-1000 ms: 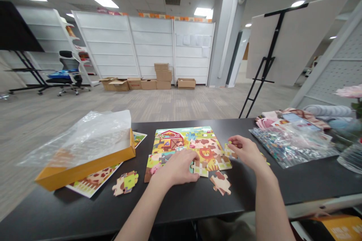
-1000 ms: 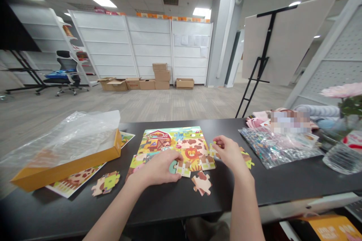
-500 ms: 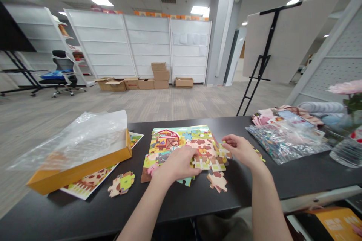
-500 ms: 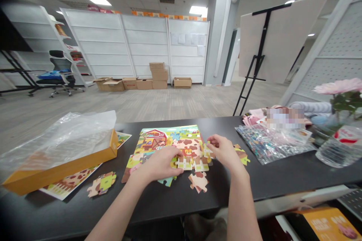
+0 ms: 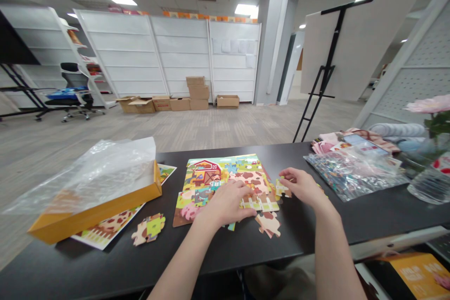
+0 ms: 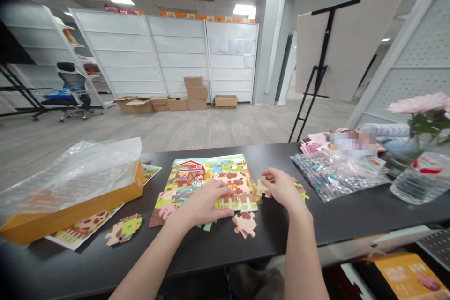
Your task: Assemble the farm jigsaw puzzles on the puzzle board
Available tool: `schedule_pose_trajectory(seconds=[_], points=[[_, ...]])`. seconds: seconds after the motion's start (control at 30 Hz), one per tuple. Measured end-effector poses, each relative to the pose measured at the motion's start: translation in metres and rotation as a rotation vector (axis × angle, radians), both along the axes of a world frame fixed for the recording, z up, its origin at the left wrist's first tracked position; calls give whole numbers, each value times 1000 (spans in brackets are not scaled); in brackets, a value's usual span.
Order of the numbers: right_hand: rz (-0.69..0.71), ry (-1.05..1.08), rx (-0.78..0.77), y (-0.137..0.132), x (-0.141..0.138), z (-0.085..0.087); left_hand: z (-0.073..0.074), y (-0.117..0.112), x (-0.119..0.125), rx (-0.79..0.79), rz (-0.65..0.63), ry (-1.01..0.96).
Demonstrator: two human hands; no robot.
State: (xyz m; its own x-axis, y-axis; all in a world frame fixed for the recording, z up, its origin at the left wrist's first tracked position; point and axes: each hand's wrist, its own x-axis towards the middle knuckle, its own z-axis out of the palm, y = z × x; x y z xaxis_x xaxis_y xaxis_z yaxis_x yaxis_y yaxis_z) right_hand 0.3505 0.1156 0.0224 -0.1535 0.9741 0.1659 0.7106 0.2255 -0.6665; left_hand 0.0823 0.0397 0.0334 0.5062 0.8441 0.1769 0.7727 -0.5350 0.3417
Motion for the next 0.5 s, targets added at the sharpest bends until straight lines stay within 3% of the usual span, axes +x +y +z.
schedule_pose_trajectory(seconds=[0.23,0.5], points=[[-29,-88,-41,0,6,0,-2,0,5,11,-71,-27],[-32,-101,-53,3,7,-4,1,-1,9,-35,-44,-24]])
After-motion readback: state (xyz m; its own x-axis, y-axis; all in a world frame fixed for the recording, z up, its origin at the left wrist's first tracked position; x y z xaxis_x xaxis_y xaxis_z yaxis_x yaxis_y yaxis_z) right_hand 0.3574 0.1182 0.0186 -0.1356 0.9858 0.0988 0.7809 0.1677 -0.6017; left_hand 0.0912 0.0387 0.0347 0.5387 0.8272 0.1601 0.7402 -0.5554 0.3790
